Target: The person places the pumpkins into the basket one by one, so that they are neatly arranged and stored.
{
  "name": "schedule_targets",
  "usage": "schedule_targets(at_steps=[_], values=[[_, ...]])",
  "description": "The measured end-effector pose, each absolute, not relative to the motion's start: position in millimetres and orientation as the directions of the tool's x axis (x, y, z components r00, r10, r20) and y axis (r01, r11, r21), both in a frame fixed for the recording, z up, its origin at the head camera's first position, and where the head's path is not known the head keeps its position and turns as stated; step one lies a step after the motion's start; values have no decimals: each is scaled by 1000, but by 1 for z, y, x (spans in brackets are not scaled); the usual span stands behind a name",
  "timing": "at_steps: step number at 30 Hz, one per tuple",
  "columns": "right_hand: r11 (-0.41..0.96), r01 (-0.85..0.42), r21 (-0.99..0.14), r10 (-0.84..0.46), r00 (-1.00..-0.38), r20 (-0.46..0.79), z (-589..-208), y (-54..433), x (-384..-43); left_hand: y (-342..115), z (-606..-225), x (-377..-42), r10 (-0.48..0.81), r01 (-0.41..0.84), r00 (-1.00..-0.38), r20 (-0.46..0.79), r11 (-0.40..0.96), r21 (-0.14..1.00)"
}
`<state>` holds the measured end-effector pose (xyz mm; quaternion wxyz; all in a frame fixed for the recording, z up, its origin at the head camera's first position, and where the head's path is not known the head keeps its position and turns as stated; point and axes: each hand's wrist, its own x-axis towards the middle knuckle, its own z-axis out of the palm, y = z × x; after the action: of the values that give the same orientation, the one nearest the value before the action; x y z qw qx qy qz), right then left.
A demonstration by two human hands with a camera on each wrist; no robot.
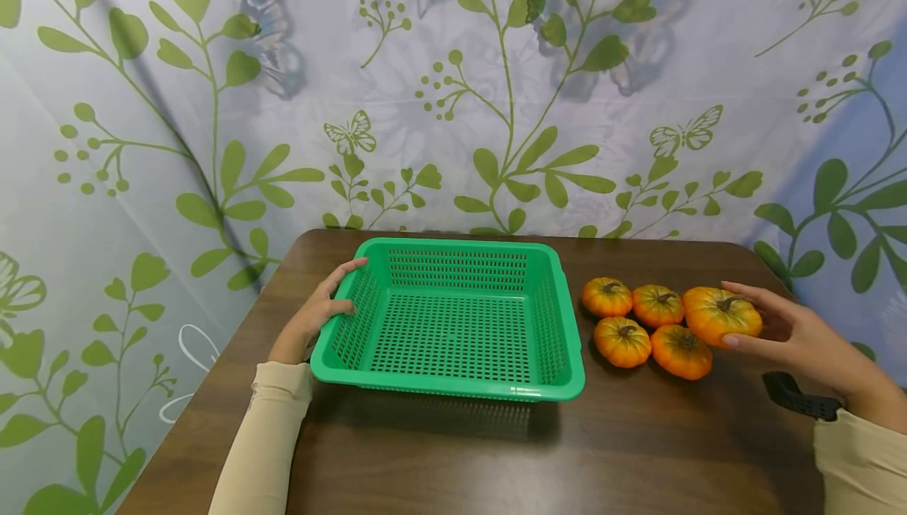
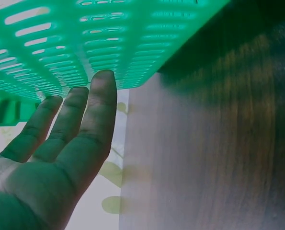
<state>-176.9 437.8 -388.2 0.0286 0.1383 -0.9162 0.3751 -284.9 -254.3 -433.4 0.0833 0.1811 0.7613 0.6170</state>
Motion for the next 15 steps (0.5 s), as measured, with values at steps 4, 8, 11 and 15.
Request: schedule_targets(at_steps=[4, 8, 11, 15], values=[[687, -302, -661, -251, -952, 175, -380, 430, -179, -254, -433, -284, 374, 169, -923, 94, 175, 970], [689, -316, -652, -262, -948, 182, -375, 422, -182, -253, -432, -283, 369, 152, -926, 80, 169, 974], [683, -335, -649, -278, -941, 193, -373, 417, -183, -253, -431, -282, 370, 147, -926, 76, 168, 975], [670, -367, -645, -302, -929, 214, -370, 411, -186, -253, -430, -282, 372, 154, -925, 81, 172, 973]])
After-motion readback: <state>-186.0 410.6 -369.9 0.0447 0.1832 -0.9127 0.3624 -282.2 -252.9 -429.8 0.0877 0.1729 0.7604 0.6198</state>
